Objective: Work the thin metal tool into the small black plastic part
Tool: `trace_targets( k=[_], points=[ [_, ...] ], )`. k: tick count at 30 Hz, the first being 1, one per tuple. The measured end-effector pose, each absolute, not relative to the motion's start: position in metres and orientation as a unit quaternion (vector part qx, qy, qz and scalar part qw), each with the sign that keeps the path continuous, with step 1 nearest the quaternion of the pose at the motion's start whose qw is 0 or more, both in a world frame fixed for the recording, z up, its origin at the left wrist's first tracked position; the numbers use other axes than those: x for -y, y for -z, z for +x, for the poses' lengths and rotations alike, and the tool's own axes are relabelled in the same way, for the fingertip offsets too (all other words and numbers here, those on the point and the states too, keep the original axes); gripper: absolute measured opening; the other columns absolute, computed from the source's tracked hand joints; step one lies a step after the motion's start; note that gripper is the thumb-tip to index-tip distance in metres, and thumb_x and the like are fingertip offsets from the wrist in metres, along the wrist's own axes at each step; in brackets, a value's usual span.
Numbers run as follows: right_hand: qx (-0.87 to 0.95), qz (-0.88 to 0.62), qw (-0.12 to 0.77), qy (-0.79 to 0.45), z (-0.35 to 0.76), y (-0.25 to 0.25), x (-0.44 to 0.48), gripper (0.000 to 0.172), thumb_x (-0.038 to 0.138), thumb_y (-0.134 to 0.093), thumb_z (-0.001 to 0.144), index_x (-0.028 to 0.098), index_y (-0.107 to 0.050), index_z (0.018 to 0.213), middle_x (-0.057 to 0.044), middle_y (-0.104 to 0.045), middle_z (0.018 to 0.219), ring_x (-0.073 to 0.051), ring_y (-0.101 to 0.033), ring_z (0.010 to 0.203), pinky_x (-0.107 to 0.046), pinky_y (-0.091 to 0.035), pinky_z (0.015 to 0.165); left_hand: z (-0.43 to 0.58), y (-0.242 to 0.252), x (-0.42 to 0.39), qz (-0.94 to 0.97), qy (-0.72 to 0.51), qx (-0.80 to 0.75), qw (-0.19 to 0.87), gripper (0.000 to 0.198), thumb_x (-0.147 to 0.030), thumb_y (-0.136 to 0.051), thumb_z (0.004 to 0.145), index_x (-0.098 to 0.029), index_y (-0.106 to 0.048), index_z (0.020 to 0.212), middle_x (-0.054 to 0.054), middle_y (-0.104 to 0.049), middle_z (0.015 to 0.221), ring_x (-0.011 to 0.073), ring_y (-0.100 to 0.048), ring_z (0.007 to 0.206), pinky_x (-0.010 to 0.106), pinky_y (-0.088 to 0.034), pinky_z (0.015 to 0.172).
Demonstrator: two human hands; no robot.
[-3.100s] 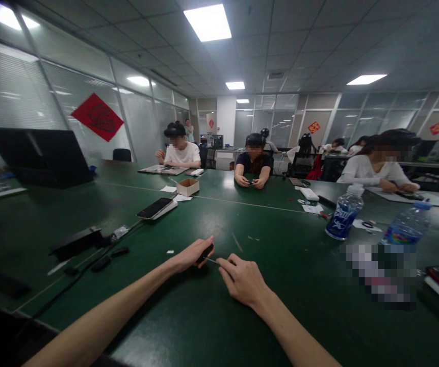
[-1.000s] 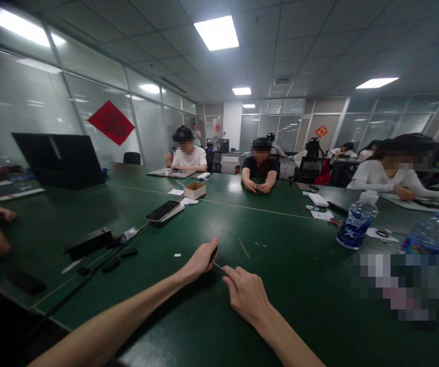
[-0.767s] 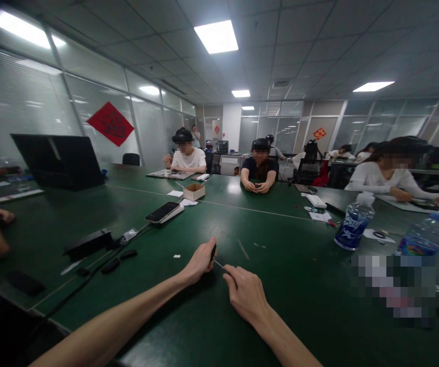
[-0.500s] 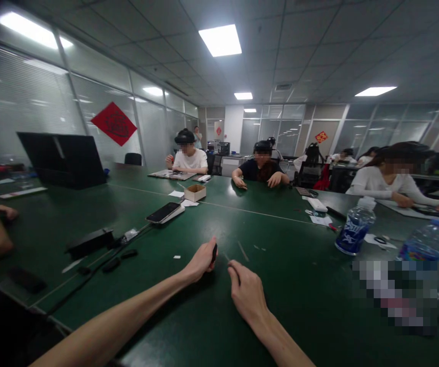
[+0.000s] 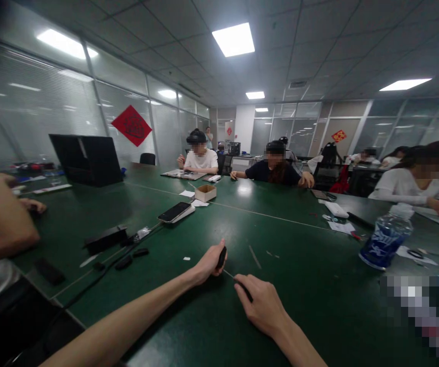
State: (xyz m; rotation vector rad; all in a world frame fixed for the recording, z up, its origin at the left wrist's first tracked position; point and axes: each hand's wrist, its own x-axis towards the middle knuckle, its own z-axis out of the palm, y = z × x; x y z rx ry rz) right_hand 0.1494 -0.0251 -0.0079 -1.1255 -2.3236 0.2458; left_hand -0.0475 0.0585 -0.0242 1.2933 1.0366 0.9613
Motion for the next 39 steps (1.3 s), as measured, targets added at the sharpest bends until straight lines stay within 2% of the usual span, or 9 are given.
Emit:
trace_targets(
  k=[7,17,23,39],
  points=[
    [0.861,-0.422,0.267,-0.093,0.149,0.0,0.028,0.032,0.033,-0.039,0.095,0.022,-0.061,0.114,-0.005,-0.067,0.101,-0.016,-0.064,0.086,-0.029,-0.05,0.078,-0.047,0.022,-0.054,0.59,-0.4,-0.417,0.564,0.069,-0.077,-0.019,0.079,-0.016,-0.05,0.071,-0.001,-0.047,0.046,0.0096,-0.04,0.036,0.019,-0.025,0.036],
    [0.849,-0.438,0.281,-0.089,0.148,0.004,0.026,0.032,0.033,-0.039,0.095,0.021,-0.06,0.116,-0.005,-0.066,0.106,-0.017,-0.063,0.092,-0.03,-0.05,0.083,-0.047,0.017,-0.049,0.608,-0.396,-0.408,0.555,0.066,-0.074,-0.019,0.081,-0.016,-0.048,0.071,-0.002,-0.045,0.045,0.009,-0.037,0.038,0.02,-0.024,0.038],
    [0.845,-0.441,0.287,-0.094,0.148,0.002,0.027,0.033,0.034,-0.039,0.095,0.021,-0.061,0.115,-0.005,-0.067,0.106,-0.017,-0.064,0.091,-0.03,-0.051,0.081,-0.047,0.014,-0.048,0.617,-0.371,-0.417,0.555,0.066,-0.075,-0.019,0.081,-0.016,-0.048,0.076,-0.003,-0.044,0.044,0.0092,-0.035,0.037,0.02,-0.024,0.038],
    [0.855,-0.432,0.275,-0.083,0.147,0.001,0.029,0.031,0.032,-0.039,0.095,0.022,-0.061,0.114,-0.004,-0.067,0.102,-0.016,-0.064,0.087,-0.029,-0.05,0.079,-0.047,0.005,-0.043,0.623,-0.356,-0.387,0.579,0.061,-0.072,-0.021,0.082,-0.017,-0.045,0.072,-0.006,-0.037,0.044,0.0078,-0.03,0.037,0.02,-0.021,0.038]
  ],
)
